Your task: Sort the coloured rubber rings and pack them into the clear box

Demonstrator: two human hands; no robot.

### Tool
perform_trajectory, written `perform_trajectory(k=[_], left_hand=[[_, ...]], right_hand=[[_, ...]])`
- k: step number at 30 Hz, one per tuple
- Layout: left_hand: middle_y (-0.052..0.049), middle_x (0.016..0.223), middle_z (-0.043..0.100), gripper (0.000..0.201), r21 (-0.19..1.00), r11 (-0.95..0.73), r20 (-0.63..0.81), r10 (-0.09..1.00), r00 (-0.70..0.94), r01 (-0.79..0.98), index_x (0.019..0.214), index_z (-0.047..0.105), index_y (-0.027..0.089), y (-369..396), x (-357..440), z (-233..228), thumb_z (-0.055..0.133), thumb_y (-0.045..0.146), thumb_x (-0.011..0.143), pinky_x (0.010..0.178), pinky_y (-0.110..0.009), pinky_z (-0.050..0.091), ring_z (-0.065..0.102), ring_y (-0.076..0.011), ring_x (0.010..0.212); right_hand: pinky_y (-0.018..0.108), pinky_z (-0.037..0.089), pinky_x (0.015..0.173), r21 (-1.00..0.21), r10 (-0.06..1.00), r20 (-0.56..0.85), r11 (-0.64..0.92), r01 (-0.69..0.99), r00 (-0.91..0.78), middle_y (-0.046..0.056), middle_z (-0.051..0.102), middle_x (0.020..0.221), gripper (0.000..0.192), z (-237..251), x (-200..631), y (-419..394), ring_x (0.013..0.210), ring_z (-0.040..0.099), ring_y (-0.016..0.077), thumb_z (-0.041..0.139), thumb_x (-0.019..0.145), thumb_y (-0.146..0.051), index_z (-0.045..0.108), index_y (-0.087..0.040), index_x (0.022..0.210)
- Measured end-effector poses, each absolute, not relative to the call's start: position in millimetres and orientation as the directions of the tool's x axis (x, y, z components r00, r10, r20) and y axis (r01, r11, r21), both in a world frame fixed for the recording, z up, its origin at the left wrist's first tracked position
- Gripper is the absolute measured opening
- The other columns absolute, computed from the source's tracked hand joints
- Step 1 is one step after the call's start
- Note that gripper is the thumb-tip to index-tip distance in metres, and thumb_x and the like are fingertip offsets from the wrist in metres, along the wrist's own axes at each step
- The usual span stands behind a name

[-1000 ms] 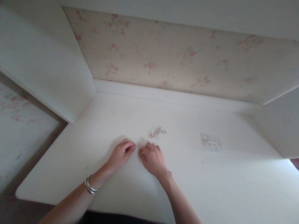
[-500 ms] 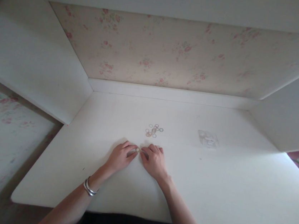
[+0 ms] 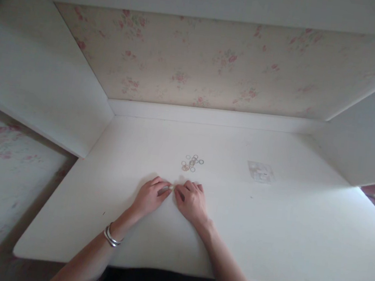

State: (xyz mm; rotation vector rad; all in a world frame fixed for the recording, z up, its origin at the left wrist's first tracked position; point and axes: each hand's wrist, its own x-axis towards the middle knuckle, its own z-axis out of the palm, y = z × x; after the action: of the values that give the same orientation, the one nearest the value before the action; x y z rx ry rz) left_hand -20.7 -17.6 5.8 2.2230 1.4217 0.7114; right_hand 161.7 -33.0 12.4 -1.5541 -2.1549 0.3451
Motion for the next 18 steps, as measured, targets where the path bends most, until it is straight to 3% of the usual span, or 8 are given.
perform_trajectory(k=[10, 18], left_hand=[[-0.002, 0.092, 0.065, 0.018, 0.565, -0.415, 0.202, 0.908, 0.368, 0.713, 0.1, 0.066, 0.025, -17.2, -22.0, 5.3, 0.057, 0.03, 0.086, 0.081, -0.029, 0.049, 0.062, -0.0154, 0.083], [-0.002, 0.092, 0.064, 0.018, 0.535, -0.418, 0.211, 0.907, 0.363, 0.734, 0.099, 0.067, 0.025, -17.1, -19.2, 6.8, 0.057, 0.031, 0.085, 0.081, -0.029, 0.05, 0.062, -0.0157, 0.083]], right_hand=[[0.024, 0.038, 0.071, -0.508, 0.969, 0.208, 0.223, 0.832, -0.133, 0.002, 0.063, 0.079, 0.022, 7.4, 176.3, -20.4, 0.074, 0.057, 0.0135, 0.047, 0.091, -0.026, 0.069, -0.023, 0.091], [0.024, 0.04, 0.068, -0.428, 0.982, 0.178, 0.14, 0.893, -0.068, 0.003, 0.066, 0.085, 0.024, 10.4, 191.2, -2.8, 0.071, 0.059, 0.013, 0.046, 0.089, -0.024, 0.069, -0.023, 0.096]])
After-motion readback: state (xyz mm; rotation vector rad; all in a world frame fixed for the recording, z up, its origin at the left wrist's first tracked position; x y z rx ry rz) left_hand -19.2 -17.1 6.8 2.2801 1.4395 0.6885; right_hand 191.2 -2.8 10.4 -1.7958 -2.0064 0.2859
